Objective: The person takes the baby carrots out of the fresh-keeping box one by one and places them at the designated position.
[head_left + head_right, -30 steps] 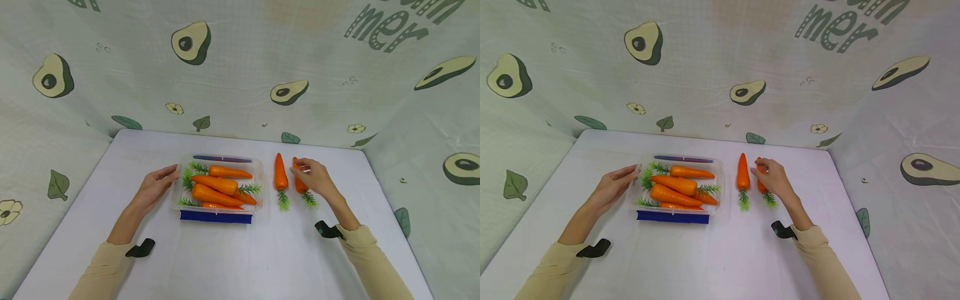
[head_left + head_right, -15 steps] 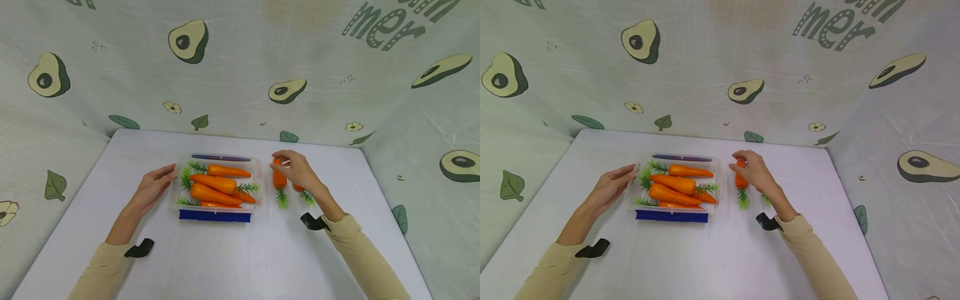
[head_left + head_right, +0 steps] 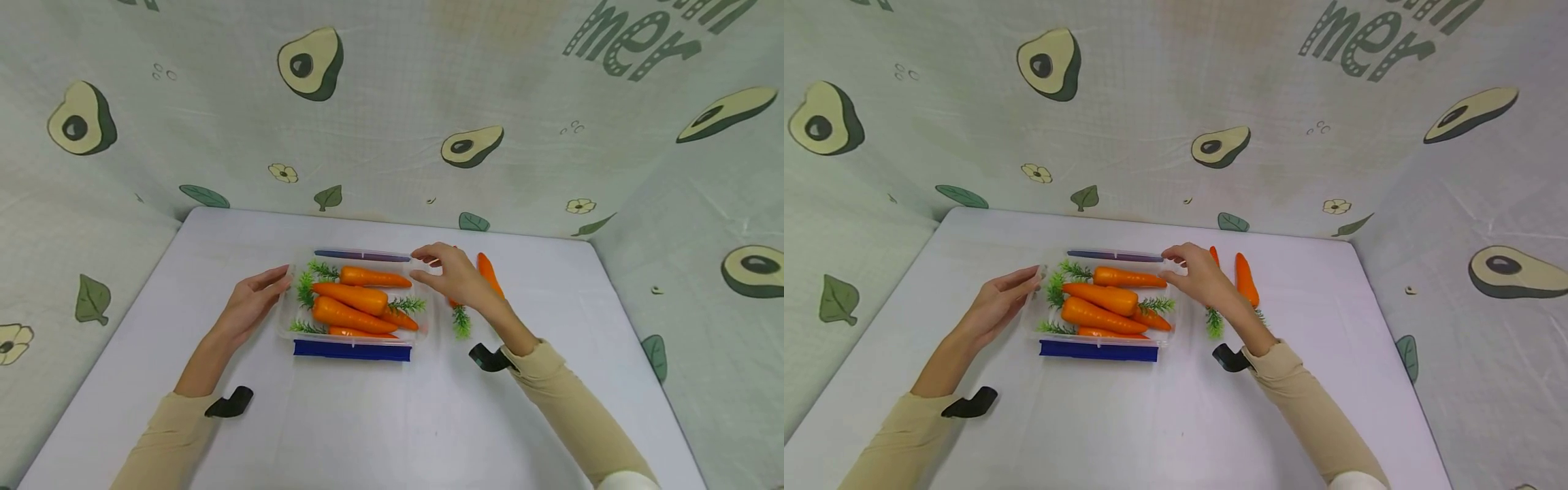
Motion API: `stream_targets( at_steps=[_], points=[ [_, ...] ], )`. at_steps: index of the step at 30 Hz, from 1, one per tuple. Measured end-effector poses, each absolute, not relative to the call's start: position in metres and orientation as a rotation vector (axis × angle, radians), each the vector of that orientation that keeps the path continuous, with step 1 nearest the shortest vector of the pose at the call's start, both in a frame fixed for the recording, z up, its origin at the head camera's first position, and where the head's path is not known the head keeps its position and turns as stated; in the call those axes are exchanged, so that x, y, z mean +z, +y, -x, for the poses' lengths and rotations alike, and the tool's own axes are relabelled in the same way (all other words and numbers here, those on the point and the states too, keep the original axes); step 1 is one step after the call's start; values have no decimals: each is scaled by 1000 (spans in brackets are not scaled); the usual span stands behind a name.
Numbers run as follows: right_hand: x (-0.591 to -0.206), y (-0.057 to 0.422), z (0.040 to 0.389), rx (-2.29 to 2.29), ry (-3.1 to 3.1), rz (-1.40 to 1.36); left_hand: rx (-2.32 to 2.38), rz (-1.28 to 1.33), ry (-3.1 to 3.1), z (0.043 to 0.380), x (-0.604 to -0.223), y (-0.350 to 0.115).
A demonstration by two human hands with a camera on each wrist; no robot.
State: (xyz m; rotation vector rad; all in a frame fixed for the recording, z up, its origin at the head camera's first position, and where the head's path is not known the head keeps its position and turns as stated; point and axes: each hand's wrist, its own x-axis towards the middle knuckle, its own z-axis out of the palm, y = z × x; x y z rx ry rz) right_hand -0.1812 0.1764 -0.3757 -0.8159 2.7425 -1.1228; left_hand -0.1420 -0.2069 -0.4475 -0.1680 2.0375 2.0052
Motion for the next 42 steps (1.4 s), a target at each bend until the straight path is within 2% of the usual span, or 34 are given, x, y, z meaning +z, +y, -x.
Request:
stream_targets(
  at_steps=[24, 32, 42],
  points=[
    [-398, 126, 176, -1021, 2525, 983, 2023, 168, 2027, 145, -447, -205],
    [-406, 118, 175, -1024, 2420, 1140, 2025, 169, 2026, 145, -448, -205],
    [-401, 117, 172, -904, 2485, 1079, 2017, 183, 2034, 143, -450, -208]
  ],
)
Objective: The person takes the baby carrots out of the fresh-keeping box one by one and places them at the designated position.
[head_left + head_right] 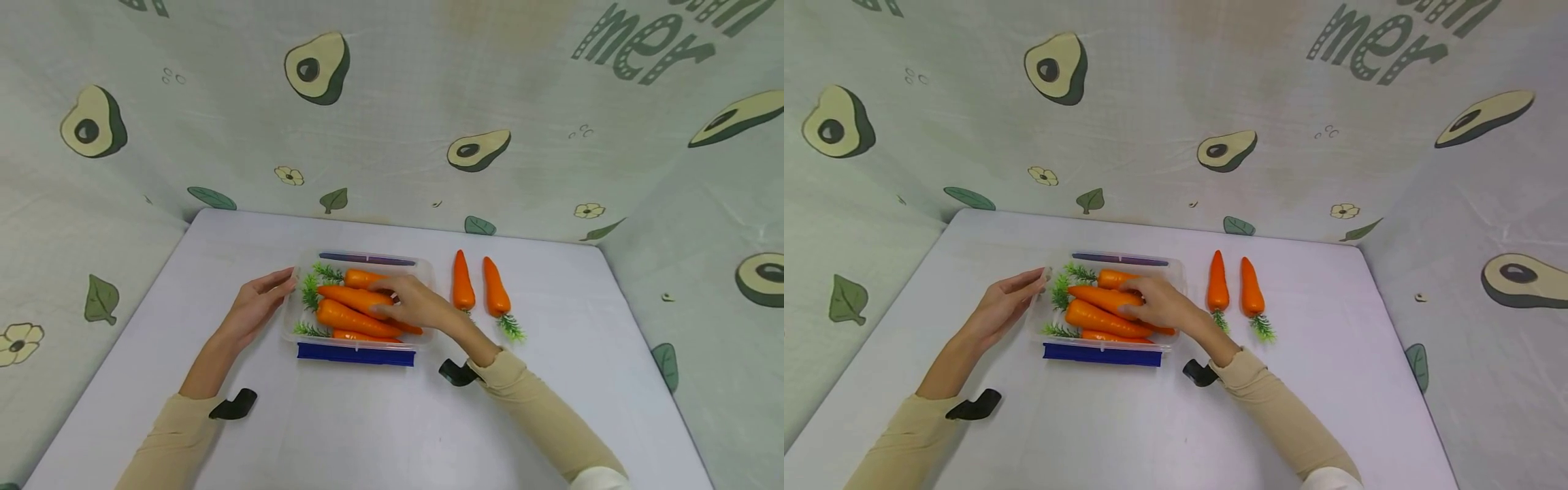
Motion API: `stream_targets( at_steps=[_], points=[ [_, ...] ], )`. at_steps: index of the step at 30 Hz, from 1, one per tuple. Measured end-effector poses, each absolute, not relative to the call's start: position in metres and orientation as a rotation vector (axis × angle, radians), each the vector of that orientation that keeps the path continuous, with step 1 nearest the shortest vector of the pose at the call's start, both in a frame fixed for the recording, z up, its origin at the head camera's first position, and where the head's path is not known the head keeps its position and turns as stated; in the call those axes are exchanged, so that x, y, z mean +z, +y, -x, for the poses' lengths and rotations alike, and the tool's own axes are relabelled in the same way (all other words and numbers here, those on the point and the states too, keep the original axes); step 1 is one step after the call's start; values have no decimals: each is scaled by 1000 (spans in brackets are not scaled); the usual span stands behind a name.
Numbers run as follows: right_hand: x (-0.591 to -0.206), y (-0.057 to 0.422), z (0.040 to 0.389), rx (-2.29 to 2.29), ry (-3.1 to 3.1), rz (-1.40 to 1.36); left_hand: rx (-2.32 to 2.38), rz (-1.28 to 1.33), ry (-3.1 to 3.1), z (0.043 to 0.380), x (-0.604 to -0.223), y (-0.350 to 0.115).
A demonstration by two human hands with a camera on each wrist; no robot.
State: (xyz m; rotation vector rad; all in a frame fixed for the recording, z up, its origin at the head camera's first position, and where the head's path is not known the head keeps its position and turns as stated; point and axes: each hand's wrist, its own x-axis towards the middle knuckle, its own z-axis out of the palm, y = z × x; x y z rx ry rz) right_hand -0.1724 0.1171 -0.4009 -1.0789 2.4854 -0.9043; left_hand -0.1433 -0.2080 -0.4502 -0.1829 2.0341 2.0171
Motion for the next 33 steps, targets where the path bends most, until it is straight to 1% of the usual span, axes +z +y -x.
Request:
stream_targets(
  at_steps=[15, 33],
  points=[
    [-377, 128, 172, -948, 2544, 1028, 2004, 156, 2033, 142, -448, -207],
    [-353, 157, 172, -1252, 2624, 799, 1974, 168, 2059, 140, -446, -205]
  ],
)
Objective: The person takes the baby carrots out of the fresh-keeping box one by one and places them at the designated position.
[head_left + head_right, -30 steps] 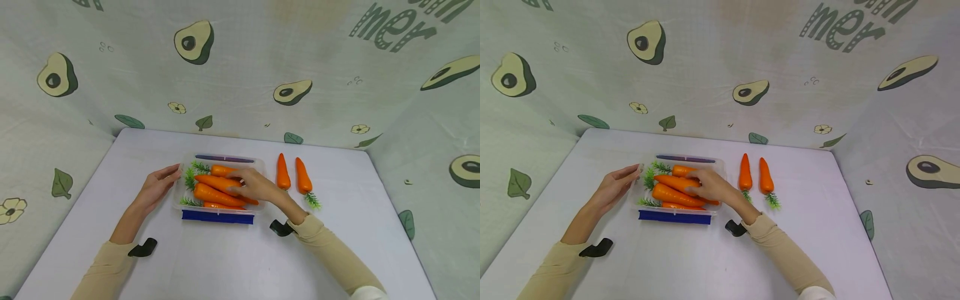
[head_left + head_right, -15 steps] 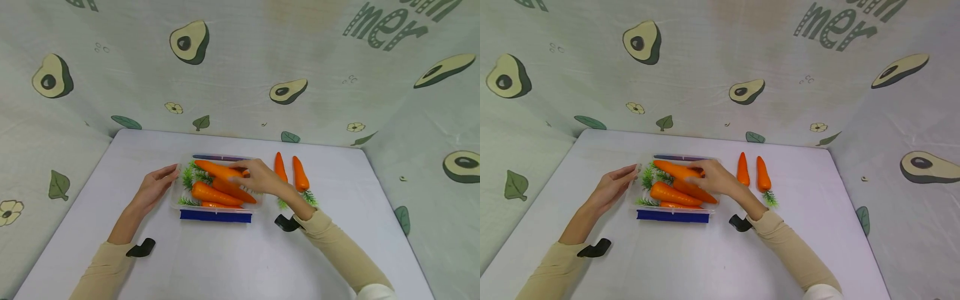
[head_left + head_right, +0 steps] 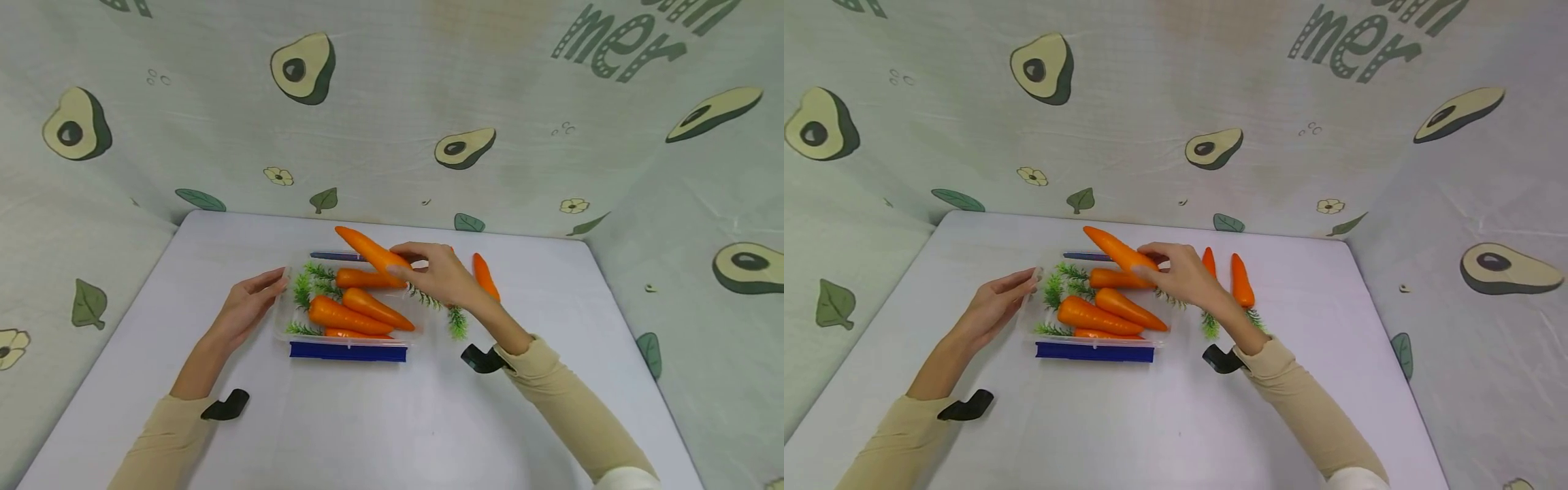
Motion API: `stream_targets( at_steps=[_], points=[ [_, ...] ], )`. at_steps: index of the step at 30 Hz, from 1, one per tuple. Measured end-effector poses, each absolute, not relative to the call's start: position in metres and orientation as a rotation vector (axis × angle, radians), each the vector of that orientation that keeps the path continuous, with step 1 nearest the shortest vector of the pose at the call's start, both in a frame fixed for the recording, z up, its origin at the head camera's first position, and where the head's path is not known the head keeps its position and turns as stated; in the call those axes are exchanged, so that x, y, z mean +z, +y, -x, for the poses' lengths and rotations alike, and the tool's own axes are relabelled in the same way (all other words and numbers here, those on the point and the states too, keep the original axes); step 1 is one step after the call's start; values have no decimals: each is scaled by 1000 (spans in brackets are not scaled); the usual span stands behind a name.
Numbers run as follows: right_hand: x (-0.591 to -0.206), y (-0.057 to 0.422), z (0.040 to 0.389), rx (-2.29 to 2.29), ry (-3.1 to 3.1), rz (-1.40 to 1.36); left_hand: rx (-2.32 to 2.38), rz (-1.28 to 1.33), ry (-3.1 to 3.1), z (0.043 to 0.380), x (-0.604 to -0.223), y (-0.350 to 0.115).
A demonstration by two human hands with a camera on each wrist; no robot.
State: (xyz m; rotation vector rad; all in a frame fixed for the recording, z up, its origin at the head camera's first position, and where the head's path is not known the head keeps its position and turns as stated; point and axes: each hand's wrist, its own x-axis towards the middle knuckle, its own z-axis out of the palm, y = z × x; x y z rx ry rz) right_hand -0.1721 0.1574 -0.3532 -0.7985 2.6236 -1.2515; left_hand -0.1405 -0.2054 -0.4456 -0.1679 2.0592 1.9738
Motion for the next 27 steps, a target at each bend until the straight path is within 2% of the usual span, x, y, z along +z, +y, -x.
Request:
stream_targets(
  at_steps=[27],
  points=[
    [-382, 249, 165, -1386, 2839, 259, 2013, 183, 2006, 141, -448, -206]
  ],
)
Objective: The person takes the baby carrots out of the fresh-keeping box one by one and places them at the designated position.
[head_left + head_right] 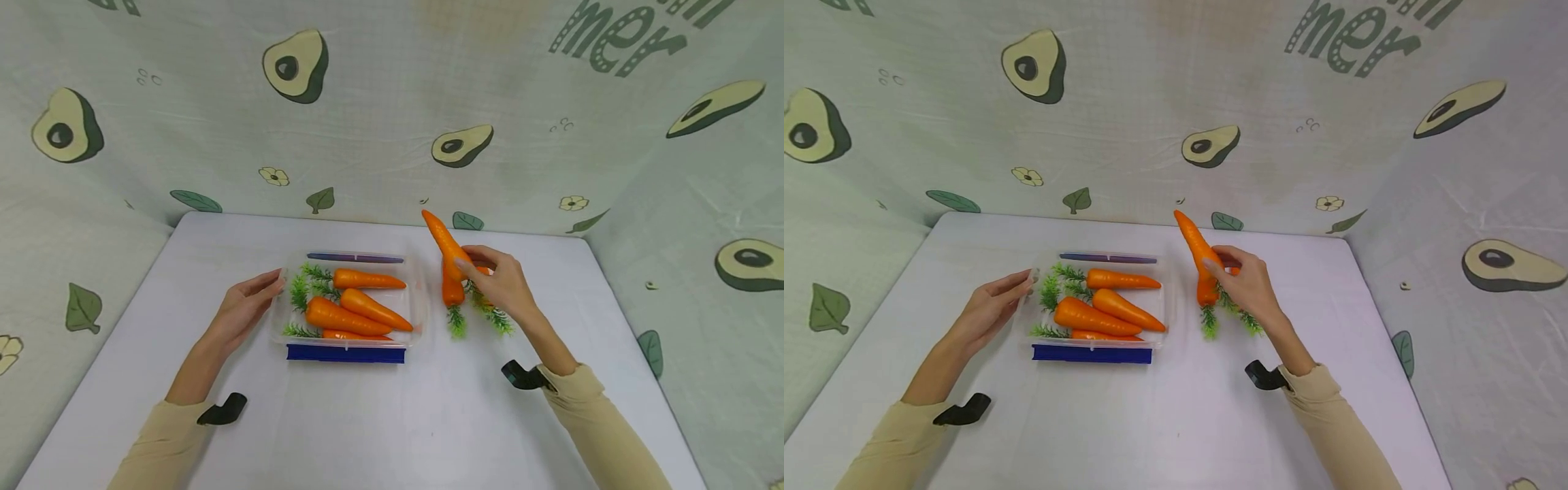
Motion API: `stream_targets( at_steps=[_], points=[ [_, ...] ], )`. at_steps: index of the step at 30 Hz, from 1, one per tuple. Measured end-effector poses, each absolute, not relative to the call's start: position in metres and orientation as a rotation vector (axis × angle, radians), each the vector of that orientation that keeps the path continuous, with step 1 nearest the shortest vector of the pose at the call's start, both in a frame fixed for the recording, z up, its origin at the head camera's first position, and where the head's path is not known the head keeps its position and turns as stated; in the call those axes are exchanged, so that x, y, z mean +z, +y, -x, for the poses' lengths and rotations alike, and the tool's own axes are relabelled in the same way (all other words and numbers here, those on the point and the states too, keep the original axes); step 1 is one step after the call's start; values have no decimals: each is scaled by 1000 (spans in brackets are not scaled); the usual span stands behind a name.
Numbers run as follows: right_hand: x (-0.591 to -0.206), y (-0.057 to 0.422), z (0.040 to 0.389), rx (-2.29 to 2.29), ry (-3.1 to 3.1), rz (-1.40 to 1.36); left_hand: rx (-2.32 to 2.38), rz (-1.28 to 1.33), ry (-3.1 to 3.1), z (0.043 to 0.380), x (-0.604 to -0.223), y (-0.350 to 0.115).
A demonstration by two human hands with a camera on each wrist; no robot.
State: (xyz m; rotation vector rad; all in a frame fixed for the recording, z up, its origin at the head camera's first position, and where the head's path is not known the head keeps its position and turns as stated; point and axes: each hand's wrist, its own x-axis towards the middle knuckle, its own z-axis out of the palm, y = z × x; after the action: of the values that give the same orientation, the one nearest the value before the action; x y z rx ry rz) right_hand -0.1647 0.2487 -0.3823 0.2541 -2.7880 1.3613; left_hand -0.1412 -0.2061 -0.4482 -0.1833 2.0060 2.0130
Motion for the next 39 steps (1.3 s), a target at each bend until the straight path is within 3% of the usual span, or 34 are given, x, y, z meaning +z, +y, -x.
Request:
stream_targets(
  at_steps=[39],
  points=[
    [-452, 349, 138, 1305, -2857, 348, 2056, 200, 1974, 142, -452, -206]
  ],
)
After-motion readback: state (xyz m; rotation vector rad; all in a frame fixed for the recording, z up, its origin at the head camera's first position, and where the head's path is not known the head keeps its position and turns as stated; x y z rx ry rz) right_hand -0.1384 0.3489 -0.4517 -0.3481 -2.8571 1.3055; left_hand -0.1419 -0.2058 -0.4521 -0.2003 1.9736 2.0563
